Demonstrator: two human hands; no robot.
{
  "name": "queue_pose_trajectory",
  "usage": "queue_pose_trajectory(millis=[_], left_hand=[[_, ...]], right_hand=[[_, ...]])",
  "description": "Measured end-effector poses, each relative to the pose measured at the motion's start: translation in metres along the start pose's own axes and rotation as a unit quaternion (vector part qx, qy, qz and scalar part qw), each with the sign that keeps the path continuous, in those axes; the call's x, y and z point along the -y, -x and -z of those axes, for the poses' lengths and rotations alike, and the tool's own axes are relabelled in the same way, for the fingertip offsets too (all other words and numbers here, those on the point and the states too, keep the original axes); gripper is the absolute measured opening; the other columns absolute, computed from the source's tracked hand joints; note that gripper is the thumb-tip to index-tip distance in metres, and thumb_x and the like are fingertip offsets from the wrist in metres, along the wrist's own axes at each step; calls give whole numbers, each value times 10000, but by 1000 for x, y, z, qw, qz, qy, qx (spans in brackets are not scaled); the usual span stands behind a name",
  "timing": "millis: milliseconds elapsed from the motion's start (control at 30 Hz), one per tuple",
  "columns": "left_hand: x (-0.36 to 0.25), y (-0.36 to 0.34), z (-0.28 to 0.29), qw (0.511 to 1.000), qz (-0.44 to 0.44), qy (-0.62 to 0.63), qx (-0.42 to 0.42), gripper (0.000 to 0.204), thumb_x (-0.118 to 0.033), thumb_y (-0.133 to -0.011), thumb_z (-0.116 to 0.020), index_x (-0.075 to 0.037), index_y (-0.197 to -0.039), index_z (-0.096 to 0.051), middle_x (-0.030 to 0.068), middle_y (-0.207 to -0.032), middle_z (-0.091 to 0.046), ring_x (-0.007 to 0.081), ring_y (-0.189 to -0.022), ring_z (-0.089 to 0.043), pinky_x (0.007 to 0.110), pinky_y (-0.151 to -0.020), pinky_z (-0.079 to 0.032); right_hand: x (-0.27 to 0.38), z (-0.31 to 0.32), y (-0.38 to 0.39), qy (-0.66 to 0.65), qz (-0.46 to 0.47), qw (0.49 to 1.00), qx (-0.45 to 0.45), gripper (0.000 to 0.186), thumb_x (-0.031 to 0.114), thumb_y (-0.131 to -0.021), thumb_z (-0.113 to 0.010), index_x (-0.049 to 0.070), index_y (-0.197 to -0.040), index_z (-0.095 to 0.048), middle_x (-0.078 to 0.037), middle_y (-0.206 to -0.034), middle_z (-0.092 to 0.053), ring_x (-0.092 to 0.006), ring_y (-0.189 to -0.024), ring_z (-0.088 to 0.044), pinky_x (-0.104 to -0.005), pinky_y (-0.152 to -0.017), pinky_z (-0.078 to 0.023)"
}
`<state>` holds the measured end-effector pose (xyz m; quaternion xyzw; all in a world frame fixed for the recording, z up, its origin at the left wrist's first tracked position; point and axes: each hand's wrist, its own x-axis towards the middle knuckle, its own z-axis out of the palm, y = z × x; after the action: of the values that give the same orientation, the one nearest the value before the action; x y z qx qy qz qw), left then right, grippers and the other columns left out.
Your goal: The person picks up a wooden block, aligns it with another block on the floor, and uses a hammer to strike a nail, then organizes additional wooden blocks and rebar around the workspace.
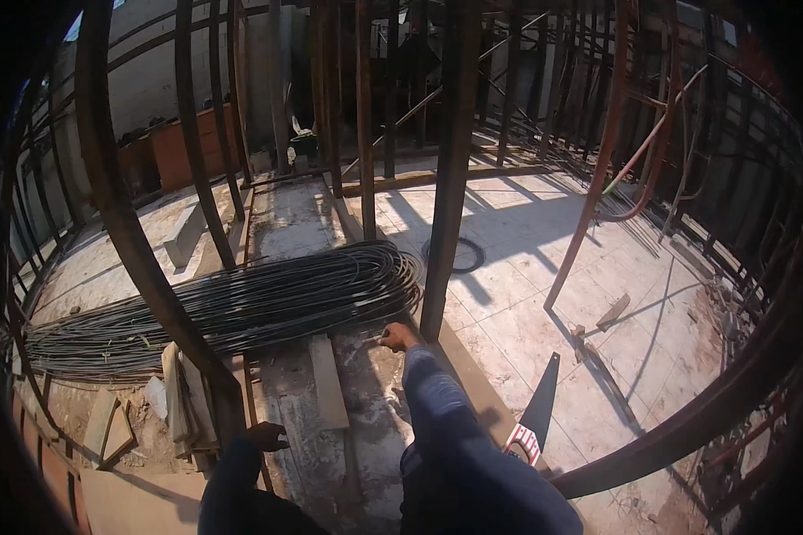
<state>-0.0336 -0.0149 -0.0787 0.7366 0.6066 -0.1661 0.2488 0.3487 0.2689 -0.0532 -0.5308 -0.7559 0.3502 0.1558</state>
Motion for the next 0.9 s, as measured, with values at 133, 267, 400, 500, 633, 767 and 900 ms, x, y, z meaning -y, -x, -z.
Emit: queue_pose_trajectory(millis=[133,267,400,500,633,767,900], left_hand=[[-12,-18,6,999,-43,-23,-7,538,-477,-846,-577,-88,-1216,-541,140,-1191,-584,328,-1118,-536,452,-925,-449],[-28,-20,16,998,-67,-17,-5,540,-483,-846,-576,-77,-1202,-551,147,-1189,-585,333,-1118,-536,448,-926,-449],[-26,-9,17,999,-36,-14,19,543,-495,-855,-561,-96,-1223,-536,133,-1199,-581,327,-1121,-536,448,-935,-448],[-23,-6,13,999,-8,-18,26,542,-502,-858,-555,-113,-1235,-529,121,-1206,-579,320,-1118,-539,449,-934,-454],[-9,-6,2,999,-15,-25,16,533,-497,-856,-560,-123,-1234,-534,116,-1197,-585,311,-1112,-547,449,-923,-461],[-23,1,13,1000,-1,-16,12,511,-485,-850,-570,-126,-1213,-552,113,-1164,-604,301,-1080,-569,443,-900,-470],[-29,6,17,1000,5,-8,13,517,-483,-849,-574,-121,-1216,-552,115,-1167,-602,306,-1077,-568,445,-904,-467]], right_hand=[[-16,8,7,-5,-35,999,14,324,278,-761,-721,-19,-858,-632,-117,-683,-626,-189,-581,-605,-352,-549,-488],[-41,12,7,-18,-11,999,-36,309,286,-750,-722,-11,-782,-643,-131,-645,-626,-211,-577,-608,-376,-555,-485],[-35,4,4,-50,-6,998,-29,311,288,-754,-719,-14,-775,-650,-138,-653,-638,-217,-592,-622,-375,-565,-493],[-24,7,1,61,-20,998,-5,317,314,-765,-701,2,-814,-677,-134,-706,-671,-223,-639,-653,-362,-630,-510],[-6,8,7,57,-26,998,15,323,332,-774,-678,14,-830,-684,-125,-722,-677,-228,-675,-660,-362,-662,-511],[-6,11,13,44,-30,999,-7,303,306,-768,-670,26,-883,-674,-132,-756,-685,-233,-732,-666,-360,-679,-512],[-4,15,14,25,-34,999,8,360,299,-765,-710,-5,-946,-647,-120,-748,-670,-192,-621,-654,-325,-612,-513]])
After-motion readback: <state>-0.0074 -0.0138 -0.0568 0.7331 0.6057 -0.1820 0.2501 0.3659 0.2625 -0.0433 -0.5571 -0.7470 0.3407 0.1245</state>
